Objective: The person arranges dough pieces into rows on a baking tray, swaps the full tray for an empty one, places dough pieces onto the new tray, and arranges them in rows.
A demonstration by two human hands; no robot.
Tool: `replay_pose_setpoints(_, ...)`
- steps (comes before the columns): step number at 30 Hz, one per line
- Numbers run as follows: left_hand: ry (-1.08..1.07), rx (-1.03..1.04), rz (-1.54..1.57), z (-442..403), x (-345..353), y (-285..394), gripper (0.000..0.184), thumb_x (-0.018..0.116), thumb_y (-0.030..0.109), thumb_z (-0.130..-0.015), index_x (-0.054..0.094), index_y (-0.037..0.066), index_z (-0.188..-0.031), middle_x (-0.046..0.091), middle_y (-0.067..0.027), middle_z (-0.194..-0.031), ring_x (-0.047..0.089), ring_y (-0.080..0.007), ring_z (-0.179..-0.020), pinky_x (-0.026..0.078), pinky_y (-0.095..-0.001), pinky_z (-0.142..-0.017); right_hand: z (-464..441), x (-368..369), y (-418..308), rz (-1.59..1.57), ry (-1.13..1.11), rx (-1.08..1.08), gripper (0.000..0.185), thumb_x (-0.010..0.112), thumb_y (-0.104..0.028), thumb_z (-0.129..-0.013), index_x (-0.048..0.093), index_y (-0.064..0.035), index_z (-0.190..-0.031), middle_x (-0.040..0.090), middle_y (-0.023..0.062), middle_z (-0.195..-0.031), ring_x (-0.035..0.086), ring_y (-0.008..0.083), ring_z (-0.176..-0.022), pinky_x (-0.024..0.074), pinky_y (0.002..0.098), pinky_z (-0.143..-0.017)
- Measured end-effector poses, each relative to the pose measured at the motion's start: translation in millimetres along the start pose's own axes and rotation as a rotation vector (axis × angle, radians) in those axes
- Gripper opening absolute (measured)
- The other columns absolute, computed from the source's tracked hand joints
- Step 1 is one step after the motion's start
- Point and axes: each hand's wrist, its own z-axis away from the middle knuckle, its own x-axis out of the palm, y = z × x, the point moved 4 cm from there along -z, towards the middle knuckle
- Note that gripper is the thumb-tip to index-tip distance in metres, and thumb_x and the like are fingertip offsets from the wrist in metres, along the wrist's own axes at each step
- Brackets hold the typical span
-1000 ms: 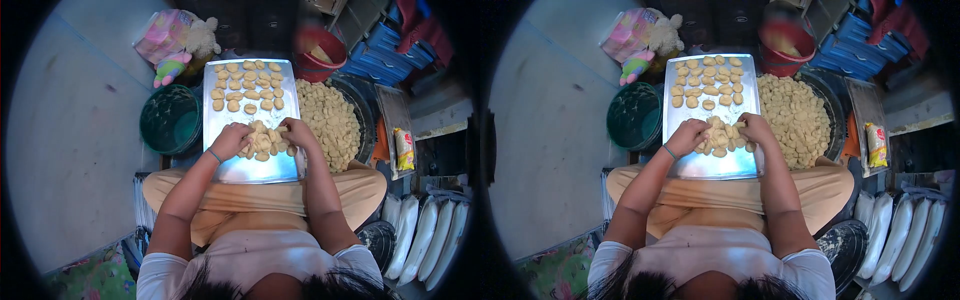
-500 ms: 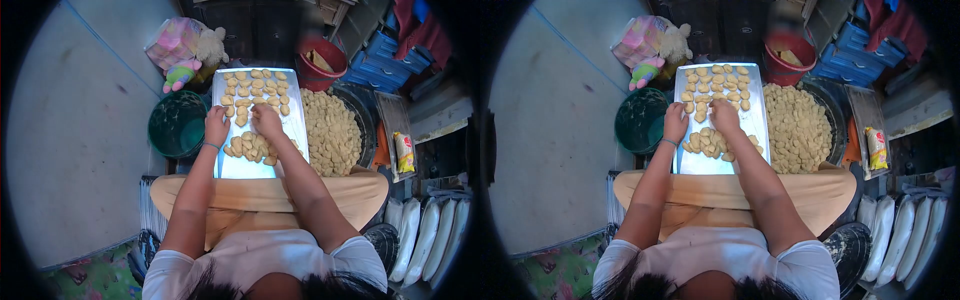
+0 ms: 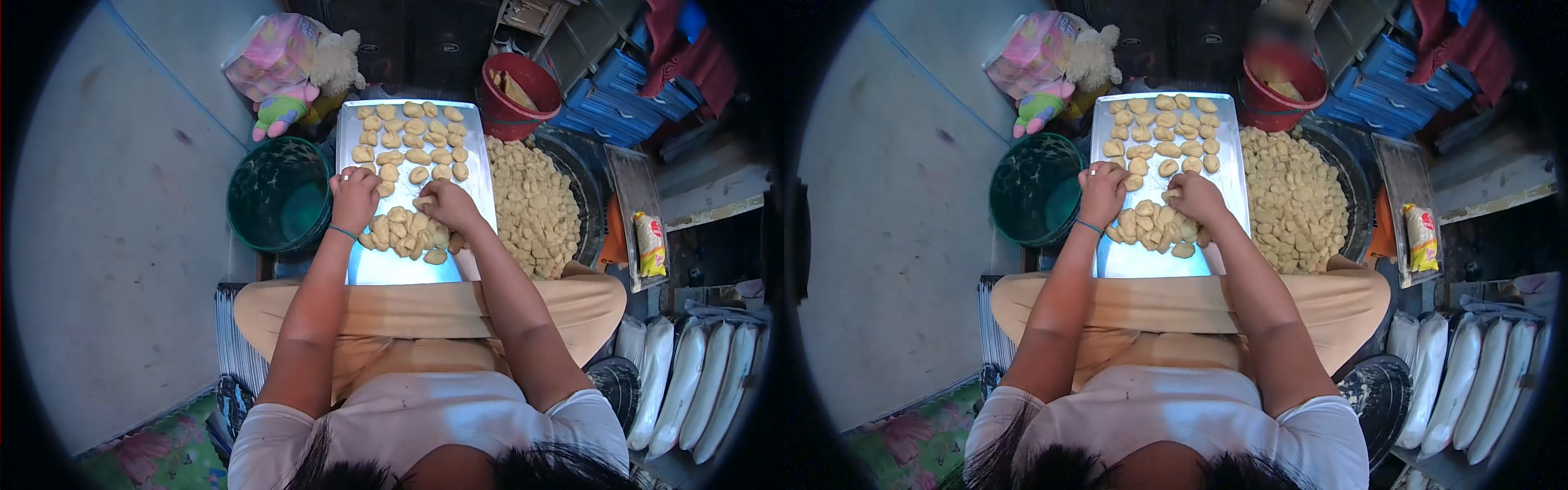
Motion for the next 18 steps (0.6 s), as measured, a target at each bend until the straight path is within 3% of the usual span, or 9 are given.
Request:
replay_pose_setpoints(3, 0.142, -0.024, 0.084, 5, -17, 10, 0.024, 0.065, 0.013, -0.076, 0.066, 0.012, -0.1, 0.059, -0.0064, -0.107, 0.052, -0.0269, -0.108, 0.034, -0.0442, -0.091, -6, 2, -2, -0.276, 0.148, 0.012, 0.029, 0.075, -0.016, -0.074, 0.067, -0.0051, -0.1, 0.064, 0.0146, -0.093, 0.065, 0.0318, -0.086, 0.0514, 0.0385, -0.075)
replay_pose_setpoints(6, 0.117, -0.215, 0.102, 9, -20, -12, 0.028, 0.064, 0.011, -0.076, 0.065, 0.011, -0.104, 0.059, -0.0087, -0.108, 0.053, -0.0283, -0.106, 0.036, -0.0432, -0.091, -14, 6, -12, -0.358, 0.263, -0.061, 0.028, 0.076, -0.012, -0.073, 0.066, -0.0041, -0.097, 0.063, 0.0145, -0.094, 0.065, 0.0314, -0.085, 0.051, 0.0372, -0.074)
replay_pose_setpoints(10, 0.077, -0.265, 0.155, 11, -24, -27, 0.022, 0.062, 0.01, -0.077, 0.066, 0.009, -0.099, 0.061, -0.0101, -0.103, 0.056, -0.0293, -0.1, 0.04, -0.0414, -0.088, -6, 21, -10, -0.044, 0.247, -0.101, 0.027, 0.076, -0.011, -0.072, 0.063, -0.0027, -0.095, 0.062, 0.0156, -0.094, 0.063, 0.0322, -0.086, 0.05, 0.0392, -0.076)
replay_pose_setpoints(13, 0.096, -0.207, 0.136, 13, -23, -19, 0.019, 0.062, 0.01, -0.081, 0.066, 0.007, -0.099, 0.062, -0.0112, -0.103, 0.06, -0.0287, -0.094, 0.045, -0.0403, -0.083, -2, 18, -17, -0.174, 0.222, -0.054, 0.029, 0.076, -0.011, -0.072, 0.062, -0.0026, -0.096, 0.062, 0.0157, -0.095, 0.062, 0.033, -0.088, 0.0499, 0.0397, -0.077)
replay_pose_setpoints(16, 0.035, -0.364, 0.444, 12, -15, -25, 0.023, 0.065, 0.016, -0.084, 0.066, 0.004, -0.105, 0.063, -0.0106, -0.105, 0.063, -0.0244, -0.088, 0.05, -0.037, -0.076, -9, 28, -38, -0.332, 0.294, -0.219, 0.028, 0.076, -0.011, -0.072, 0.062, -0.0025, -0.095, 0.062, 0.0156, -0.094, 0.062, 0.0334, -0.087, 0.0502, 0.04, -0.077)
replay_pose_setpoints(18, -0.064, -0.51, 0.627, 10, -17, -26, 0.028, 0.068, 0.018, -0.083, 0.066, 0.003, -0.106, 0.064, -0.0133, -0.103, 0.063, -0.025, -0.087, 0.051, -0.0359, -0.075, -11, 36, -59, -0.417, 0.191, -0.33, 0.027, 0.073, -0.011, -0.074, 0.064, -0.0039, -0.098, 0.062, 0.0157, -0.095, 0.062, 0.0352, -0.088, 0.0508, 0.041, -0.078)
